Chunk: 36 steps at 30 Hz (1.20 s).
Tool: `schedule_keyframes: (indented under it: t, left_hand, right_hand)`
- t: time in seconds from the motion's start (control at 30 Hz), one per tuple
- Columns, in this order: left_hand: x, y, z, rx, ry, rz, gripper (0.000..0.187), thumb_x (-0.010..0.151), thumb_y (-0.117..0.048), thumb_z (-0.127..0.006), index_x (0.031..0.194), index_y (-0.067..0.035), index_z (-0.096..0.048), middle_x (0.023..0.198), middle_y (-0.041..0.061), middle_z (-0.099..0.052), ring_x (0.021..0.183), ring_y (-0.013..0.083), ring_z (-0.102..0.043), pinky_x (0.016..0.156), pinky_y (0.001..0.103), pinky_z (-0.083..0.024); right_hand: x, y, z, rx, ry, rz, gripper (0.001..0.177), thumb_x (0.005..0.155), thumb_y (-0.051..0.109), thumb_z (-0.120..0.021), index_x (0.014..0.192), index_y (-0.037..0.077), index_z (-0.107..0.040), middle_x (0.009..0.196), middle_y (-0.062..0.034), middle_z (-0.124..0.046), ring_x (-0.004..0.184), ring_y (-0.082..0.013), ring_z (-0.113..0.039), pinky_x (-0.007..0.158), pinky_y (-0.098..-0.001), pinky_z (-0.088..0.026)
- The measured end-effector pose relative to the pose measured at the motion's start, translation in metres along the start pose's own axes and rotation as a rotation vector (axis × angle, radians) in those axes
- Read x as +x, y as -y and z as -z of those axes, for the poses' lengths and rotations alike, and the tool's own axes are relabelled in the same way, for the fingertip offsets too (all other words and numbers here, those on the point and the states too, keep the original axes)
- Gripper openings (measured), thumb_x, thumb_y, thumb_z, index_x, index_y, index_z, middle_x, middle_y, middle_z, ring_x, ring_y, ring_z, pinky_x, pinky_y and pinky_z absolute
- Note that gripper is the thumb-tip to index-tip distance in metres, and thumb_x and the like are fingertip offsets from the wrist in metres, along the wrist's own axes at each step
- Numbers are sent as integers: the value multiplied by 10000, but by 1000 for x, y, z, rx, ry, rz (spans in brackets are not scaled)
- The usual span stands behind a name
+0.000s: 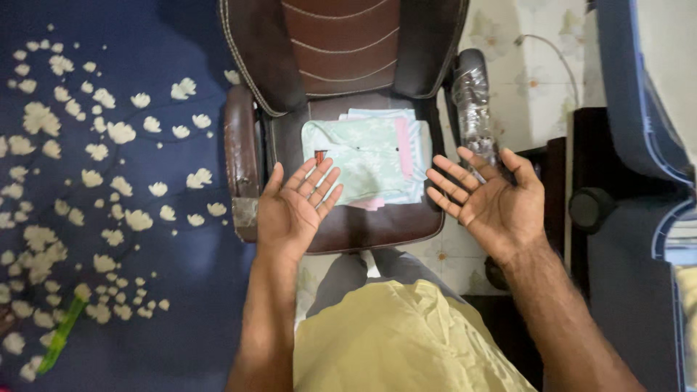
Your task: The person folds several shirts and places them into an open suitcase. They handle each shirt individually, folding it neatly before arranging it inside the luggage.
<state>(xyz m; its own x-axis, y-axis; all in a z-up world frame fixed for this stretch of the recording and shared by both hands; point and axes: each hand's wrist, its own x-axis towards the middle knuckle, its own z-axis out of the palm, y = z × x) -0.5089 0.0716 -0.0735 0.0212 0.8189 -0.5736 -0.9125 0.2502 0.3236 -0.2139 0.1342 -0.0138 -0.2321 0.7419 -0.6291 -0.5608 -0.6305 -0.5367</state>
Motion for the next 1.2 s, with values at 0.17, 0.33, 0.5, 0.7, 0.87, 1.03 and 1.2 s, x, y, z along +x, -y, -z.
schedule_keyframes:
  t: [0.17, 0.33, 0.5, 0.7, 0.87, 1.03, 1.2]
  left_hand:
    - [17, -7, 32, -165, -79, -39, 645, 1039, -454, -438, 1459, 33, -390, 1520, 277, -493, 1427, 400, -476, 1194, 517, -386]
    - [50, -15, 78, -244, -179, -36, 670, 1026, -463, -448, 1472, 35, -402, 1503, 263, -514, 1398, 396, -505, 1176, 502, -405]
    - [92, -16, 134, -161, -254, 2, 743, 1001, -490, -497, 1509, 38, -372, 1508, 258, -516, 1370, 386, -537, 1162, 491, -428]
    - [136, -20, 204, 37, -347, 146, 801, 962, -541, -520, 1512, 19, -361, 1475, 249, -556, 1347, 374, -562, 1142, 499, -443]
    - [160, -21, 247, 144, -423, 208, 816, 947, -567, -536, 1505, 8, -381, 1454, 248, -573, 1329, 366, -575, 1131, 503, -452]
    - [162, -29, 245, 169, -443, 268, 811, 945, -595, -538, 1494, -14, -402, 1457, 226, -568, 1339, 382, -560, 1138, 515, -450]
    - [158, -51, 196, -87, -261, 159, 853, 946, -650, -486, 1491, -1, -386, 1507, 273, -496, 1384, 424, -498, 1151, 560, -400]
  right_hand:
    - [30, -15, 10, 11, 3, -75, 666, 949, 479, -436, 1408, -3, -422, 1477, -304, -498, 1397, -446, -516, 1138, -581, -437]
    - [54, -38, 12, 52, 19, -167, 677, 946, 468, -453, 1440, 6, -412, 1482, -284, -507, 1385, -432, -517, 1133, -580, -437]
    - [77, -64, 11, -18, -18, -182, 684, 946, 461, -456, 1459, 12, -408, 1483, -258, -508, 1378, -416, -530, 1130, -577, -448]
    - [104, -96, 10, 12, -99, -153, 677, 956, 462, -451, 1466, 19, -401, 1477, -250, -514, 1369, -395, -535, 1128, -557, -450]
    - [115, -131, 15, 42, -204, -177, 672, 951, 456, -449, 1459, 18, -416, 1432, -242, -546, 1317, -385, -569, 1085, -534, -472]
    - [145, -157, 22, -20, -297, -180, 603, 958, 411, -492, 1436, 49, -430, 1374, -203, -572, 1259, -341, -588, 1067, -489, -488]
    - [197, -166, 39, -63, -357, -170, 551, 962, 345, -531, 1421, 60, -425, 1341, -193, -596, 1236, -336, -602, 1049, -476, -507]
